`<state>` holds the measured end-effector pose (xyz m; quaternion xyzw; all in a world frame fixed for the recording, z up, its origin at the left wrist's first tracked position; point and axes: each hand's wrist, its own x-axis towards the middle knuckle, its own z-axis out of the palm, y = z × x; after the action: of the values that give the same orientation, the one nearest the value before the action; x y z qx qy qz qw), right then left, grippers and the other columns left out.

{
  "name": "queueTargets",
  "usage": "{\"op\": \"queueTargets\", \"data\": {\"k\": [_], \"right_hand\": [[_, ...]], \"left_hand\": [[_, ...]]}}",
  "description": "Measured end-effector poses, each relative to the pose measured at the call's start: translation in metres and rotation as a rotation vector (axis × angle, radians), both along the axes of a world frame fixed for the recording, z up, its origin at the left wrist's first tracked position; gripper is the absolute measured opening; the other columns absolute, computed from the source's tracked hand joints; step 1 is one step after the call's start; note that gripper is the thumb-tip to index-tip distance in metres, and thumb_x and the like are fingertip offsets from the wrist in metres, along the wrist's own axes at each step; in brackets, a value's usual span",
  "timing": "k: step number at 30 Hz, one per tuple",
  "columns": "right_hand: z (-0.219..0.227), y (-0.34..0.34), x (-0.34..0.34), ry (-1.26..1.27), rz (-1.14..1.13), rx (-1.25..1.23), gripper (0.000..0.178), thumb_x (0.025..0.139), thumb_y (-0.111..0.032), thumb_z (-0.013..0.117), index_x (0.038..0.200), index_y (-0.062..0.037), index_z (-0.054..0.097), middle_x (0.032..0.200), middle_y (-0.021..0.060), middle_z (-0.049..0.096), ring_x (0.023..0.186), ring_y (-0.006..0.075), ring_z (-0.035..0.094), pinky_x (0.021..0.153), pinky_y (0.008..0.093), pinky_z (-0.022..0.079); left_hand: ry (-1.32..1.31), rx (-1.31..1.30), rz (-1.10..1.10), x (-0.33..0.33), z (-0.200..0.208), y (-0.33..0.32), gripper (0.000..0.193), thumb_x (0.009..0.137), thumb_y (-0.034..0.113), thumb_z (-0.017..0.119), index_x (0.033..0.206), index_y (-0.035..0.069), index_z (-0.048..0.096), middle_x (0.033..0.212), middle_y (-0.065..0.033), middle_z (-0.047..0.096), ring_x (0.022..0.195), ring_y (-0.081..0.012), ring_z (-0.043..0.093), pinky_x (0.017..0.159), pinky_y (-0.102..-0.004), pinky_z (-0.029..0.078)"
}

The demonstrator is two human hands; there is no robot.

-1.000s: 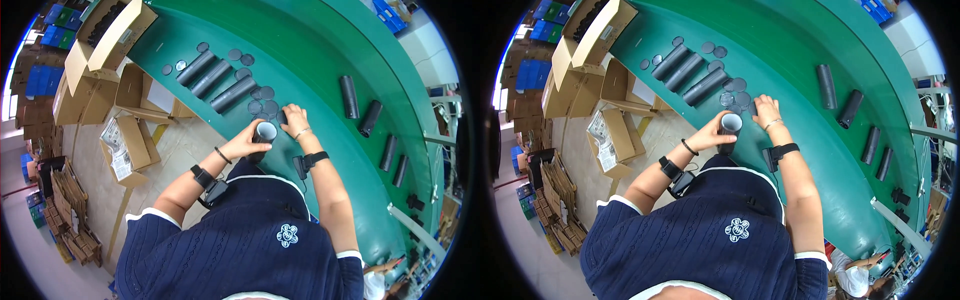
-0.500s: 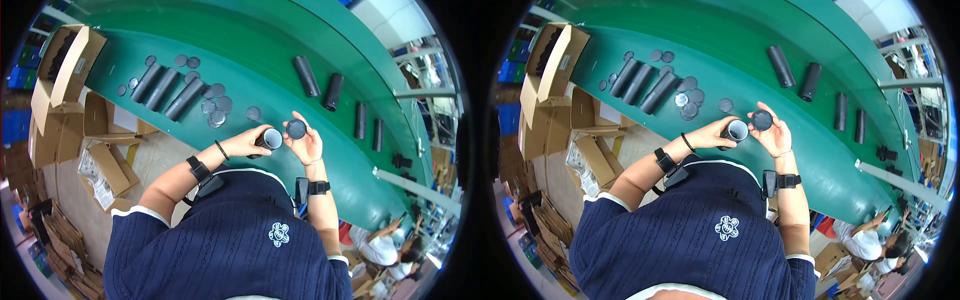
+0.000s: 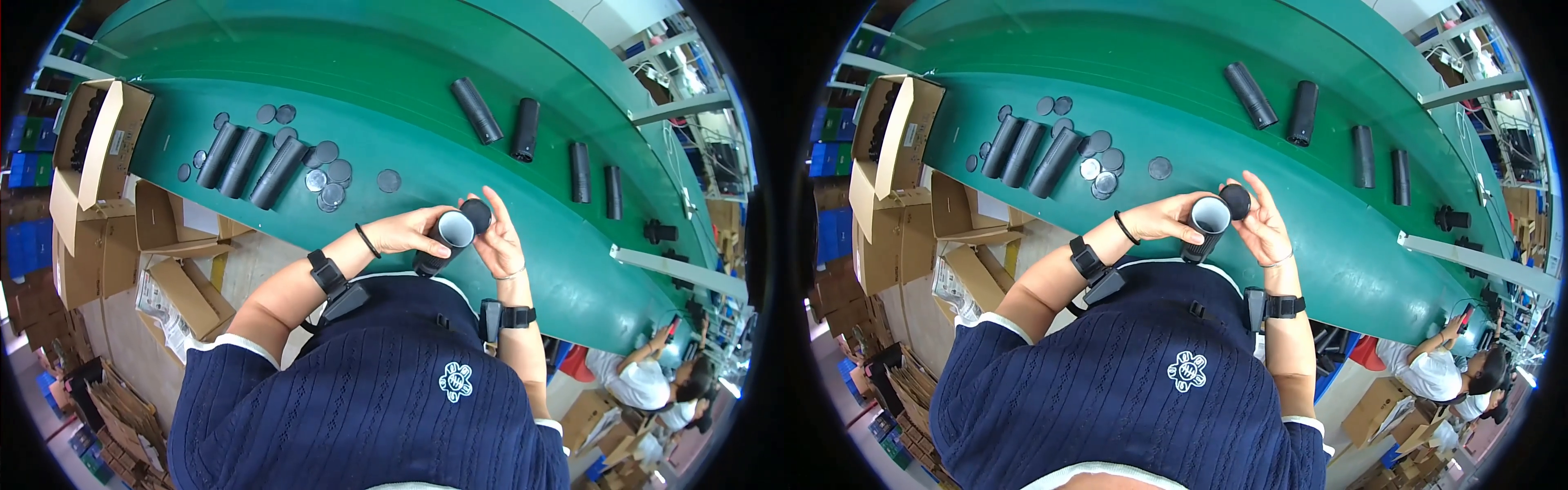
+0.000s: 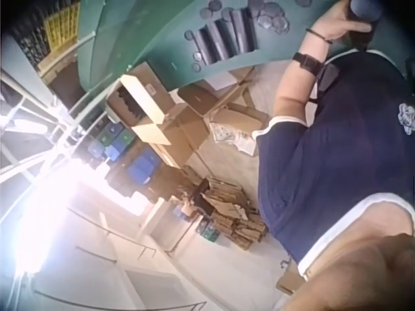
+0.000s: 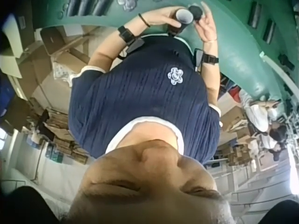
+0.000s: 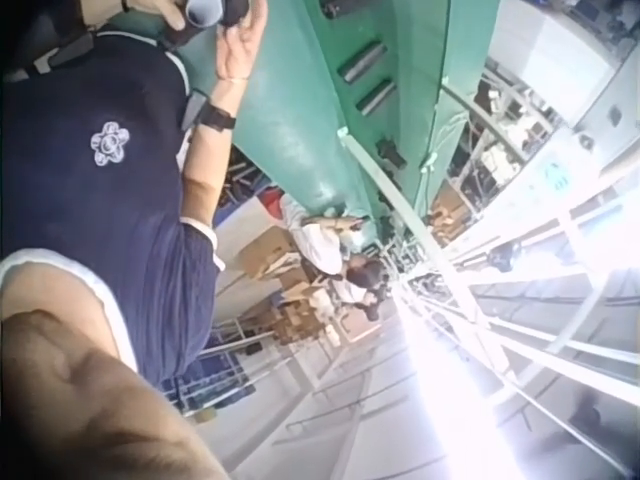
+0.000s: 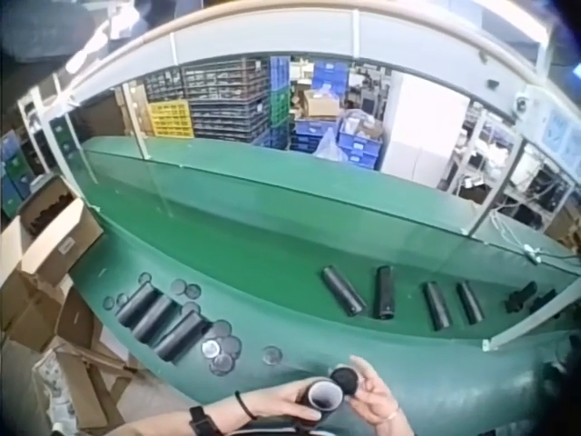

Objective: The person assembles components by hand, fitting caps onto cylindrical bodies and placing the units on a conveyor belt. They then move to a box, removing newspaper and packing the assembled units inside before returning to the conveyor to continue the assembly.

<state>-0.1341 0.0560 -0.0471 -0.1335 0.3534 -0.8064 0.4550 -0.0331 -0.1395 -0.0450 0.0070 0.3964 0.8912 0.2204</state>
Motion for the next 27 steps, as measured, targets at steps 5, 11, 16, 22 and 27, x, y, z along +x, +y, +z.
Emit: {"op": "queueTargets", "data": {"k": [5, 11, 16, 22, 27], "right_hand": [[-0.015, 0.017, -0.013, -0.073, 0.249, 0.172, 0.068, 0.086, -0.036, 0.066, 0.138, -0.0032, 0.037, 0.132, 0.0112, 0.049, 0.120, 0.0202, 0.048, 0.099, 0.0349, 0.039], [-0.006, 0.010, -0.009, 0.164, 0.151, 0.161, 0.060, 0.085, -0.031, 0.068, 0.132, -0.0041, 0.044, 0.129, 0.0084, 0.051, 0.118, 0.0179, 0.047, 0.097, 0.0319, 0.039], [0.009, 0.017, -0.018, 0.419, -0.002, 0.511, 0.057, 0.073, -0.005, 0.074, 0.126, -0.0052, 0.052, 0.128, 0.0097, 0.051, 0.122, 0.0217, 0.046, 0.103, 0.0367, 0.037], [0.011, 0.000, -0.007, 1.137, 0.137, 0.641, 0.056, 0.066, 0.000, 0.077, 0.119, -0.0028, 0.059, 0.122, 0.0117, 0.053, 0.113, 0.0236, 0.054, 0.094, 0.0359, 0.048], [0.009, 0.000, 0.002, 0.972, 0.089, 0.652, 0.057, 0.063, 0.003, 0.077, 0.117, -0.0016, 0.059, 0.121, 0.0119, 0.053, 0.113, 0.0235, 0.055, 0.098, 0.0356, 0.047]], "left_hand": [[0.052, -0.122, -0.113, -0.002, -0.007, -0.003, 0.074, 0.077, 0.013, 0.077, 0.136, 0.001, 0.035, 0.122, -0.0051, 0.050, 0.115, -0.0142, 0.047, 0.100, -0.0294, 0.037], [0.188, -0.308, 0.046, -0.003, -0.027, 0.007, 0.073, 0.076, 0.019, 0.078, 0.133, 0.001, 0.037, 0.125, -0.0089, 0.041, 0.119, -0.0196, 0.042, 0.102, -0.0318, 0.035], [0.252, -0.647, 0.079, -0.009, -0.048, 0.012, 0.072, 0.070, 0.021, 0.081, 0.127, 0.004, 0.041, 0.123, -0.0140, 0.041, 0.119, -0.0264, 0.044, 0.101, -0.0360, 0.037], [0.386, -0.869, 0.063, -0.008, -0.055, 0.013, 0.071, 0.073, 0.019, 0.078, 0.130, 0.002, 0.039, 0.122, -0.0160, 0.047, 0.118, -0.0288, 0.048, 0.100, -0.0381, 0.040], [0.382, -0.879, 0.120, -0.002, -0.056, 0.016, 0.072, 0.075, 0.027, 0.077, 0.130, 0.003, 0.038, 0.122, -0.0185, 0.046, 0.117, -0.0330, 0.047, 0.100, -0.0408, 0.039]]}}
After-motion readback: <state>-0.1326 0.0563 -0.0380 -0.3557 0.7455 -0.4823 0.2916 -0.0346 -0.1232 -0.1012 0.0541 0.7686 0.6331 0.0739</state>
